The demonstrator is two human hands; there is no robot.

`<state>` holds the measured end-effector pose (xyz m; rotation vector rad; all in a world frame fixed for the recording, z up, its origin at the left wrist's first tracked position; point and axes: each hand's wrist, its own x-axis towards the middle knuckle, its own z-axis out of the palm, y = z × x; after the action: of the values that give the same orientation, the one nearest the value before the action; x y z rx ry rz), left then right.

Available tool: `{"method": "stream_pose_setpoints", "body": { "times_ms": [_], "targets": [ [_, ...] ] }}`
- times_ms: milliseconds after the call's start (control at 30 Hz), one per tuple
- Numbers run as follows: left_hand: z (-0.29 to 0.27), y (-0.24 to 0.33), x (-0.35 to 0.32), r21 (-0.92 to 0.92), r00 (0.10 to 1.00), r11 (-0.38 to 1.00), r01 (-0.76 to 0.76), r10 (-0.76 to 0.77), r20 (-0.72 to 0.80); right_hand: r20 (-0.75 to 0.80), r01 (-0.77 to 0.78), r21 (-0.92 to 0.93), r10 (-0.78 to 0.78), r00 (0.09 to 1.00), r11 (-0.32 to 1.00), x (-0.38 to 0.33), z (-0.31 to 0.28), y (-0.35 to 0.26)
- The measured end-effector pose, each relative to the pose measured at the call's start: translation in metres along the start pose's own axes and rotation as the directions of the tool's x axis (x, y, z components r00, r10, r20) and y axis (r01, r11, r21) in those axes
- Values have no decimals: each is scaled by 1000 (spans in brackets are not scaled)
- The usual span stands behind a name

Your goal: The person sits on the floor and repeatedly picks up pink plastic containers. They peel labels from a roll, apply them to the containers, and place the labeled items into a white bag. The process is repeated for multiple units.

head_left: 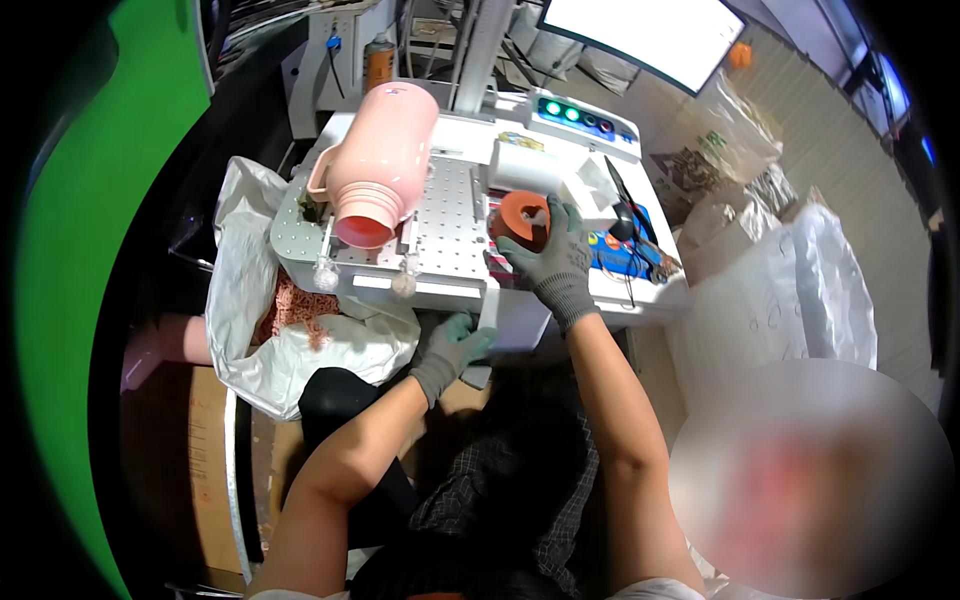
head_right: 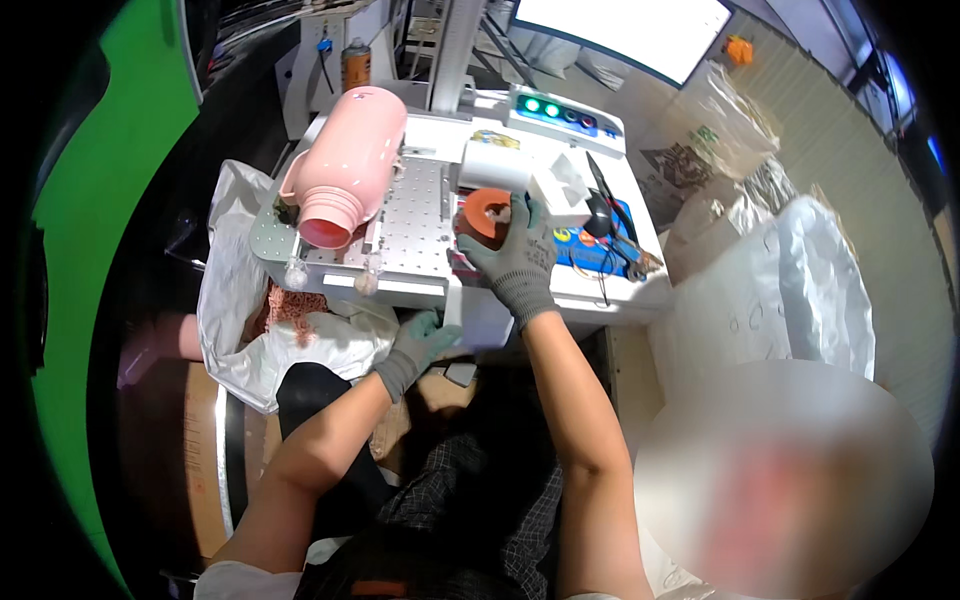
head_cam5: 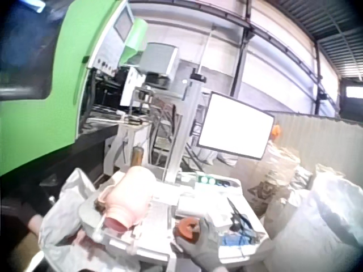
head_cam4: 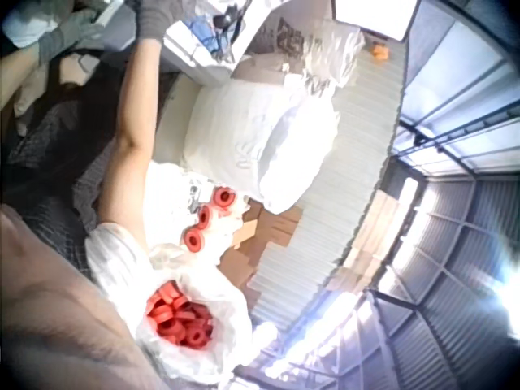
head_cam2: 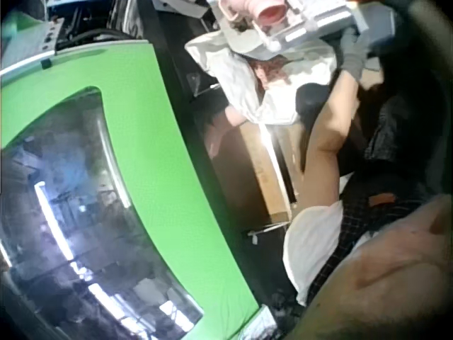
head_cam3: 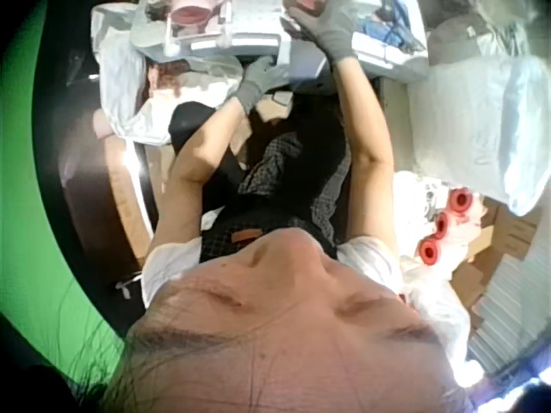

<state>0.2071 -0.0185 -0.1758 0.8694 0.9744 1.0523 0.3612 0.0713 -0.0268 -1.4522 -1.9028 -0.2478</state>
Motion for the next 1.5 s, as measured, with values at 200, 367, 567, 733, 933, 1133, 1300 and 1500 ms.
{"method": "stream_pose_setpoints", "body": {
  "times_ms": [200, 367, 567, 733, 933, 1133, 1300, 1500],
  "targets": [
    [-11, 19, -16, 735, 914, 599, -318, 399, 70, 187, -129, -62, 138, 973, 990, 18, 23, -19],
    [-10, 25, -54, 672, 937, 658, -338, 300, 177, 56, -122, -63, 125, 991, 991, 27, 44, -13],
    [-20, -6, -99, 740, 886, 597, -310, -101, 452, 36, -53, 27, 52, 998, 998, 31, 44, -4],
    [-25, -26, -119, 849, 807, 518, -104, -455, 376, 39, -73, 50, 71, 997, 996, 40, 39, -8],
    [-25, -50, -116, 885, 826, 462, -62, -474, 306, 205, -74, 17, 69, 976, 997, 41, 46, 17],
    [-33, -96, -88, 962, 981, 260, 85, -190, -35, 182, -59, 646, -78, 980, 761, -95, -41, -46],
    [-61, -77, -56, 866, 966, 479, 146, 119, -229, 864, -132, 483, -445, 237, 866, -196, -13, -46],
    [-35, 23, -128, 815, 821, 511, -273, 566, -79, 890, 87, -151, 97, 445, 985, -176, 151, 31]
  ]
}}
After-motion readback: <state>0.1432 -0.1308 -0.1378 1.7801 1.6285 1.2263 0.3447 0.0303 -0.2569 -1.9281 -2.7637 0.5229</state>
